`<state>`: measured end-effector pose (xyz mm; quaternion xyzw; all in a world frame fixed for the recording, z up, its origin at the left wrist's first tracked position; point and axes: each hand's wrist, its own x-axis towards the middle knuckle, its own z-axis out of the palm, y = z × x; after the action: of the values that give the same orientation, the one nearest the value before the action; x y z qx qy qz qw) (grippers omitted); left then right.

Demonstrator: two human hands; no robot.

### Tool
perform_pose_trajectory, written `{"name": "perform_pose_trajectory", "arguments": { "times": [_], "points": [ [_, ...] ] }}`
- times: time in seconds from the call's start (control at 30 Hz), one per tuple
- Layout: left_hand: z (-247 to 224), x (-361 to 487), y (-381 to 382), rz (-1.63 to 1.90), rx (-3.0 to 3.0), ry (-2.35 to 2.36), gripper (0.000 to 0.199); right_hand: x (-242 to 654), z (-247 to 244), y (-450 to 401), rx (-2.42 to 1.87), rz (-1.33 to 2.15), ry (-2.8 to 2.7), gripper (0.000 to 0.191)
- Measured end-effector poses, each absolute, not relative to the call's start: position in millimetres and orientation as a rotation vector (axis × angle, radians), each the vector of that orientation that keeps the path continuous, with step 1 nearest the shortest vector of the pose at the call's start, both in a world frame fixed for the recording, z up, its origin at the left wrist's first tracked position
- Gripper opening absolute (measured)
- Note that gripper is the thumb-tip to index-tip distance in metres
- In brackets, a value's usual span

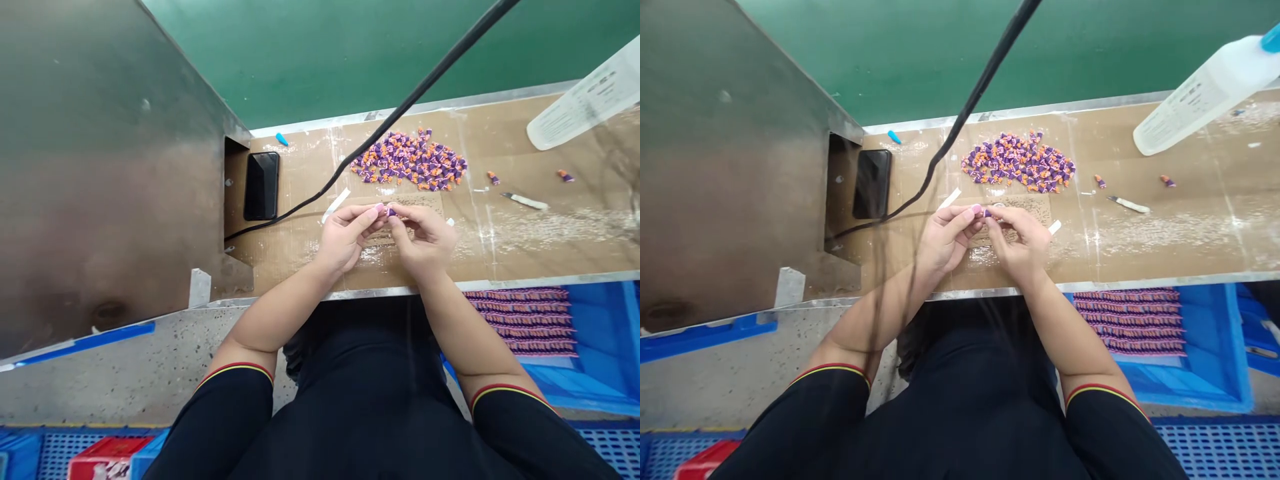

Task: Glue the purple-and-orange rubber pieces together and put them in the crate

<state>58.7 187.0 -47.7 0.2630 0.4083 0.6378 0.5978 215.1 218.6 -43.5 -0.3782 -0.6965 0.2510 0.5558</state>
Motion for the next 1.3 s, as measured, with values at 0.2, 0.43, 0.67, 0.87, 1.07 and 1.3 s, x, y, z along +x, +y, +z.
{"name": "perform_pose_trajectory", "arguments": {
  "times": [0.2,0.43,0.67,0.87,1.07,1.3],
  "points": [
    [-43.5,63.1,186.4,1.523,0.616,0.953,0.036,212.4,-40.8,220.9,-0.776,0.483,-1.638,0.013],
    [-47.1,66.8,185.2,1.576,0.721,0.98,0.032,212.0,-38.0,221.4,-0.759,0.429,-1.673,0.014],
    [-39.2,68.5,180.0,1.63,0.964,1.133,0.031,212.7,-40.4,219.8,-0.861,0.408,-1.689,0.011],
    [-37.5,68.9,175.4,1.684,1.134,1.165,0.019,212.3,-40.3,219.4,-0.814,0.385,-1.648,0.014],
    [-40.6,65.1,172.9,1.69,1.384,1.299,0.016,215.6,-42.0,218.6,-0.851,0.452,-1.666,0.008],
    [-45.7,69.2,174.2,1.7,1.404,1.253,0.018,218.1,-43.0,220.6,-0.853,0.461,-1.679,0.01]
  ]
}}
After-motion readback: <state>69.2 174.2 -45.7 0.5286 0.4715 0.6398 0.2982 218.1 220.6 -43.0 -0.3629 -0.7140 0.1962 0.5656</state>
